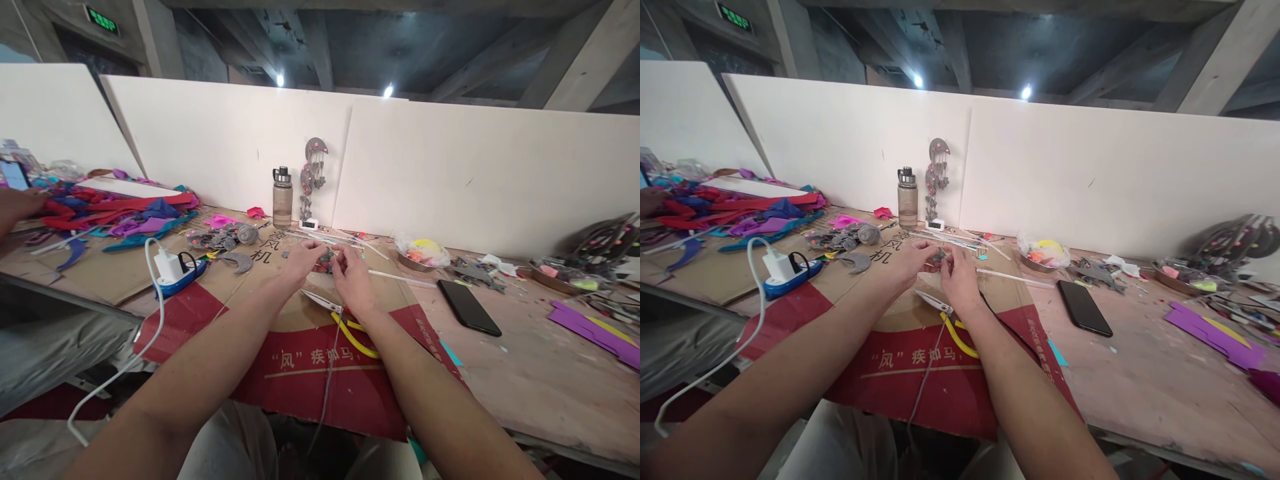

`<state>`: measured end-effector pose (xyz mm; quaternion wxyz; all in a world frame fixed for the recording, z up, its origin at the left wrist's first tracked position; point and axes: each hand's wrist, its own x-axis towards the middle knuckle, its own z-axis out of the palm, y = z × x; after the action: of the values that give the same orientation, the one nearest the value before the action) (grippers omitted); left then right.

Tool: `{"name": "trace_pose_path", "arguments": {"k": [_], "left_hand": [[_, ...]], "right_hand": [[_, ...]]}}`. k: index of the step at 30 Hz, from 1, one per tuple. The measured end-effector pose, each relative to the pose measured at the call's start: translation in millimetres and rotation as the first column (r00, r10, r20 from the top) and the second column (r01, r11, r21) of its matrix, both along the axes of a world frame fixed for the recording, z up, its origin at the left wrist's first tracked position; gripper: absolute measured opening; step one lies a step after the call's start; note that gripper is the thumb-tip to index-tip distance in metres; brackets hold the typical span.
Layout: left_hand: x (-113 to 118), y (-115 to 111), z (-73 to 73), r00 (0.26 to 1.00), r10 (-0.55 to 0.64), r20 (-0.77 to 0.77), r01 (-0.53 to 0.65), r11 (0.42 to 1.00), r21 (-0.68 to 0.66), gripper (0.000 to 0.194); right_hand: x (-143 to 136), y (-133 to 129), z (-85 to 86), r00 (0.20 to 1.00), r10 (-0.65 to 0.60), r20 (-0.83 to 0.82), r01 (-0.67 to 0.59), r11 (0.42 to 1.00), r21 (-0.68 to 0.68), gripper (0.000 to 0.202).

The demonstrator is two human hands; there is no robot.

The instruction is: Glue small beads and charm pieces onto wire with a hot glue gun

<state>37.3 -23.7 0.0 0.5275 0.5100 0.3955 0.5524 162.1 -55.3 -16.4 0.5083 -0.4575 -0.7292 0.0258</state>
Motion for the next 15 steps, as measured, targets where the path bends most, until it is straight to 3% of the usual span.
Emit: {"name": "trace_pose_path", "arguments": {"k": [6,9,12,15], "left_hand": [[-2,3,0.3,0.998,-0.036,0.05,0.036,0.999,-0.01,0.012],[-7,8,-0.6,1.0,0.017,0.003,-0.017,0.999,0.041,0.013],[-13,12,-0.3,0.994,0.103,-0.032,-0.098,0.988,0.118,0.012],[-16,14,0.9,0.99,0.137,-0.032,-0.131,0.981,0.141,0.011]], "right_hand": [[1,-3,4.1,1.0,0.003,0.017,-0.003,1.0,-0.003,0.024],[13,2,8.3,0.999,-0.034,-0.01,0.034,0.999,0.002,0.024],[34,12,11.0,0.974,-0.218,0.066,0.22,0.975,-0.033,0.025],[50,20,6.4,0.854,-0.368,0.367,0.454,0.872,-0.182,0.026]]}}
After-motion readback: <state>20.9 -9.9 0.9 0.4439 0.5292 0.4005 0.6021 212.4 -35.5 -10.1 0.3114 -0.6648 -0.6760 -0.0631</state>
